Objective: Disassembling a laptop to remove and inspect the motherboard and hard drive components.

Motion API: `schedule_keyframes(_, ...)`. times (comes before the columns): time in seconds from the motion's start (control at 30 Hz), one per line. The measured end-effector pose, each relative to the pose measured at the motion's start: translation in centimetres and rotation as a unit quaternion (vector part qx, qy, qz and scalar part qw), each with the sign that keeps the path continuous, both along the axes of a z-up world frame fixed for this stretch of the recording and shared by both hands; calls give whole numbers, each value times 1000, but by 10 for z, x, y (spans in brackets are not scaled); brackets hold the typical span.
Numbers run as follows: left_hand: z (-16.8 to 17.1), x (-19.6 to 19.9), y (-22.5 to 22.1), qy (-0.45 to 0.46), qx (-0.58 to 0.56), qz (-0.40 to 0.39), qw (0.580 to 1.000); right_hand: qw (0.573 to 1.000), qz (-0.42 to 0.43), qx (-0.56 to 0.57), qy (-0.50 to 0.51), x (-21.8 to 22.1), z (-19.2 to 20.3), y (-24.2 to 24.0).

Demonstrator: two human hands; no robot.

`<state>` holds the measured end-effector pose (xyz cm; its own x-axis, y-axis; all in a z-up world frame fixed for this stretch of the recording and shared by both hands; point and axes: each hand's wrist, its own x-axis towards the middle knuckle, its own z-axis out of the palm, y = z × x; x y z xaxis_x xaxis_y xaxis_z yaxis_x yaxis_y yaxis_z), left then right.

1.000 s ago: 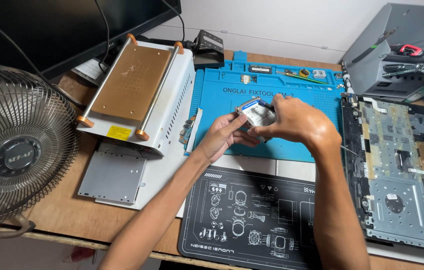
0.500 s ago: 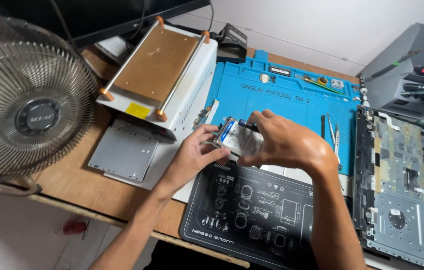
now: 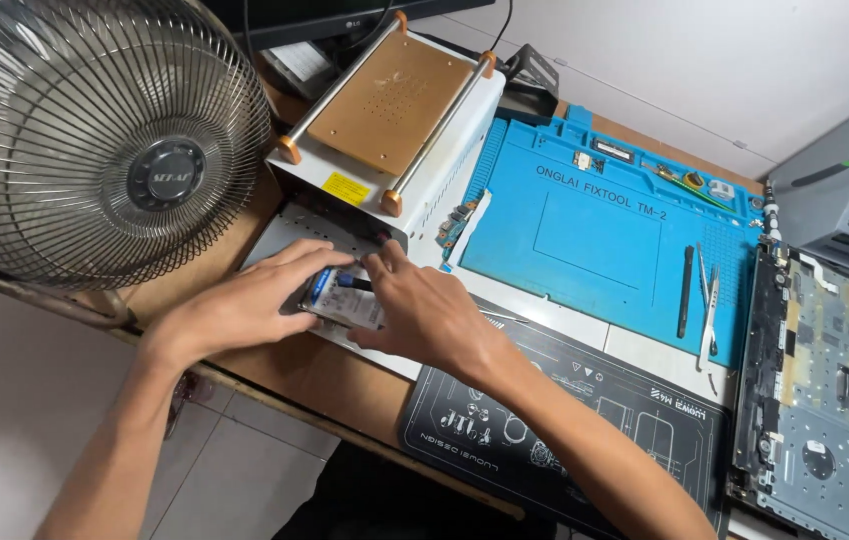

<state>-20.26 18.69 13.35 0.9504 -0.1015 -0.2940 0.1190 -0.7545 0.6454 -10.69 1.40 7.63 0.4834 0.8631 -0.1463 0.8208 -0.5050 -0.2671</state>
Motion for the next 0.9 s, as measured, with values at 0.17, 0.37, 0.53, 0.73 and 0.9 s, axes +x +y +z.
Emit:
schedule_keyframes(0.17, -32, 11, 36, -27, 87, -1, 996, 999, -9, 34, -11, -4, -14, 29)
schedule_keyframes(0.37, -60, 32, 55, 17, 176, -4, 984, 998, -32, 59, 7, -7, -19, 44)
schedule_keyframes(0.53, -84, 45, 69, 32, 215, -14, 976, 996, -47, 73, 2, -8, -24, 48)
schedule_keyframes(0.73, -92, 47, 76, 47, 222, -9, 974, 995, -58, 86, 0, -9, -28, 52)
schedule_keyframes(0.9, -107, 52, 85, 62, 228, -11, 972, 991, -62, 114, 12, -9, -34, 55)
